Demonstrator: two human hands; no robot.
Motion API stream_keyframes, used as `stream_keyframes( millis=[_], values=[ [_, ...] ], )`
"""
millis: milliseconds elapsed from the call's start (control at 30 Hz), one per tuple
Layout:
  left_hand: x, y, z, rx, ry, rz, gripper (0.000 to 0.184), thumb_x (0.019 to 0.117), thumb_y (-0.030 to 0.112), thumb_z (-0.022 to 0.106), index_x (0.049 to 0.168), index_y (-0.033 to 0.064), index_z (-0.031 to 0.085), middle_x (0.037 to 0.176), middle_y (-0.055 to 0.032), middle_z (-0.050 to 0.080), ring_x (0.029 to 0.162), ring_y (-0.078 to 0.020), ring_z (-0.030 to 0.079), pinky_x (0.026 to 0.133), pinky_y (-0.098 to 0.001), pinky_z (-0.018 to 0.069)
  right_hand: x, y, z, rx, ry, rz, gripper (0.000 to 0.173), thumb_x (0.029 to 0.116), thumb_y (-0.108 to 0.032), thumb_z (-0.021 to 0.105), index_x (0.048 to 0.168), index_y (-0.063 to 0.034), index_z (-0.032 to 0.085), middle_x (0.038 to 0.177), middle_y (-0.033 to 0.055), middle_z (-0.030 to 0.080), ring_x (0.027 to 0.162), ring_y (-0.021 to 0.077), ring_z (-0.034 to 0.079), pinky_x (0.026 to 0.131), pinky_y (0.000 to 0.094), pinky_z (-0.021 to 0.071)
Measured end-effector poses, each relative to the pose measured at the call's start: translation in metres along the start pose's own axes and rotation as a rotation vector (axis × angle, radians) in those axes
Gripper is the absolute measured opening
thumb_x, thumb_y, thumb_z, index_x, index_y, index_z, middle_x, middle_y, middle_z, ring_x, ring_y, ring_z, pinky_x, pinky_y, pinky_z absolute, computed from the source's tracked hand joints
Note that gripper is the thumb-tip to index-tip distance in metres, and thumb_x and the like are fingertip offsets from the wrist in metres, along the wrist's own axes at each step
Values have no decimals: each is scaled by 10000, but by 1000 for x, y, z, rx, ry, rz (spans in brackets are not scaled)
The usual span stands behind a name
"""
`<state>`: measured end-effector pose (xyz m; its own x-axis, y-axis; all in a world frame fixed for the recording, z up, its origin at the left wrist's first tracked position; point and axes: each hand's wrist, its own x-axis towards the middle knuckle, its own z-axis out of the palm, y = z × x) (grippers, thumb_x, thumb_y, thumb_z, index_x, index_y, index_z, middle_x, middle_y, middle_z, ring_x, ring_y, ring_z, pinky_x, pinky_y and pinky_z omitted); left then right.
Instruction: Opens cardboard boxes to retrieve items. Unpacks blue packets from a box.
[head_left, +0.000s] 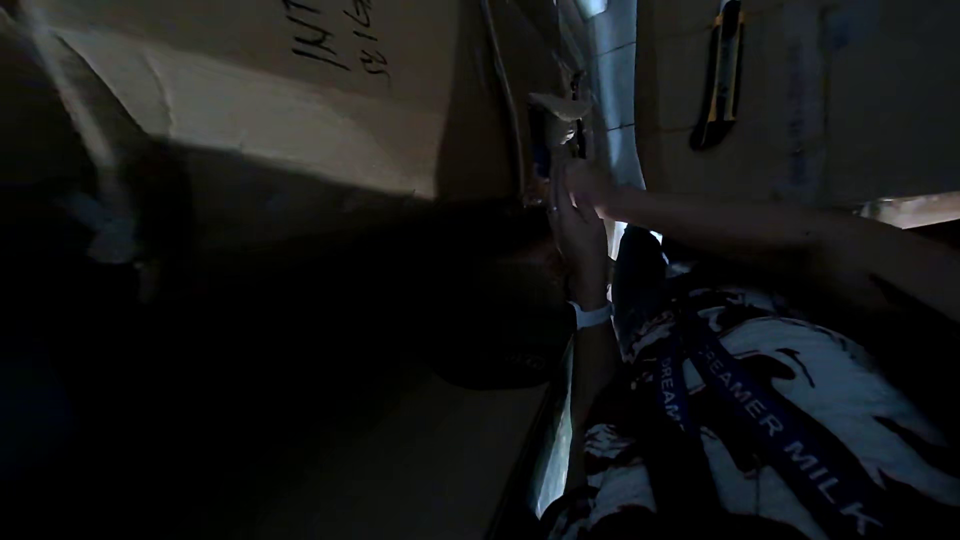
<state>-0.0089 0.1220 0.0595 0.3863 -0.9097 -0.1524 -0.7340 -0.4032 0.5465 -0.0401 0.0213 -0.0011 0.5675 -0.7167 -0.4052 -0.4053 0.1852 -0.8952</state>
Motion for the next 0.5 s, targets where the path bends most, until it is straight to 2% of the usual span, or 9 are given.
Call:
stream_keyframes(
  millis=[100, 167, 200, 233, 300, 333, 367, 433, 500],
  values=[
    [-8, -11, -3, -93, 16, -4, 459, 1089, 184, 472, 1529, 60, 426, 1529, -174, 486, 1310, -293, 568, 1045, -426, 506, 20, 1, -27, -263, -218, -205, 301, 1024, -108, 595, 1238, 101, 625, 1227, 306, 631, 1171, 445, 616, 1036, 560, 467],
    [-13, -16, -1, -159, 16, 0, 424, 1080, 140, 474, 1479, -4, 477, 1475, -226, 520, 1277, -309, 586, 1046, -424, 499, 41, 4, -45, -179, -315, -209, 373, 1082, -233, 517, 1237, 87, 628, 1207, 291, 636, 1135, 414, 615, 1012, 573, 457],
    [-15, -18, 2, -189, 23, 5, 404, 1073, 129, 484, 1448, -19, 511, 1452, -230, 542, 1253, -300, 603, 1030, -414, 510, 56, 2, -53, -143, -303, -200, 409, 1099, -260, 474, 1263, 81, 629, 1272, 282, 627, 1205, 399, 599, 1059, 573, 440],
    [-16, -21, 4, -208, 31, 21, 378, 1066, 124, 494, 1408, -26, 552, 1425, -219, 571, 1225, -275, 623, 1008, -395, 525, 70, -1, -58, -189, -261, -260, 393, 1102, -233, 446, 1241, 70, 653, 1312, 254, 621, 1259, 365, 575, 1093, 550, 419],
    [-16, -22, 7, -249, 14, 53, 337, 1054, 92, 506, 1351, -34, 602, 1373, -209, 610, 1169, -242, 646, 969, -364, 541, 94, -12, -61, -520, -250, -434, 310, 1059, -102, 470, 1207, 90, 664, 1378, 274, 583, 1400, 402, 464, 1212, 545, 288],
    [-16, -22, 7, -249, -16, 56, 332, 1048, 79, 506, 1343, -36, 608, 1358, -211, 617, 1161, -244, 650, 967, -368, 544, 95, -20, -57, -704, -289, -434, 295, 1011, -67, 538, 1232, 91, 652, 1374, 275, 588, 1403, 421, 455, 1222, 572, 254],
    [-17, -20, 5, -241, -54, 48, 332, 1050, 80, 501, 1345, -32, 607, 1359, -210, 617, 1177, -254, 645, 983, -380, 539, 90, -29, -50, -821, -333, -365, 293, 989, -85, 597, 1226, 79, 651, 1337, 258, 608, 1355, 418, 499, 1173, 599, 317],
    [-16, -16, 2, -214, -75, 50, 334, 1048, 82, 498, 1333, -43, 618, 1338, -223, 633, 1206, -289, 636, 1020, -409, 519, 91, -37, -36, -783, -398, -134, 364, 979, -199, 668, 1241, 51, 641, 1288, 250, 624, 1257, 415, 567, 1050, 620, 426],
    [-16, -14, 3, -217, -48, 66, 316, 1031, 55, 514, 1289, -78, 640, 1315, -245, 647, 1220, -317, 636, 1054, -421, 501, 100, -29, -25, -682, -365, -9, 449, 926, -252, 742, 1238, 56, 643, 1270, 277, 629, 1220, 448, 590, 1018, 643, 452]
  ],
)
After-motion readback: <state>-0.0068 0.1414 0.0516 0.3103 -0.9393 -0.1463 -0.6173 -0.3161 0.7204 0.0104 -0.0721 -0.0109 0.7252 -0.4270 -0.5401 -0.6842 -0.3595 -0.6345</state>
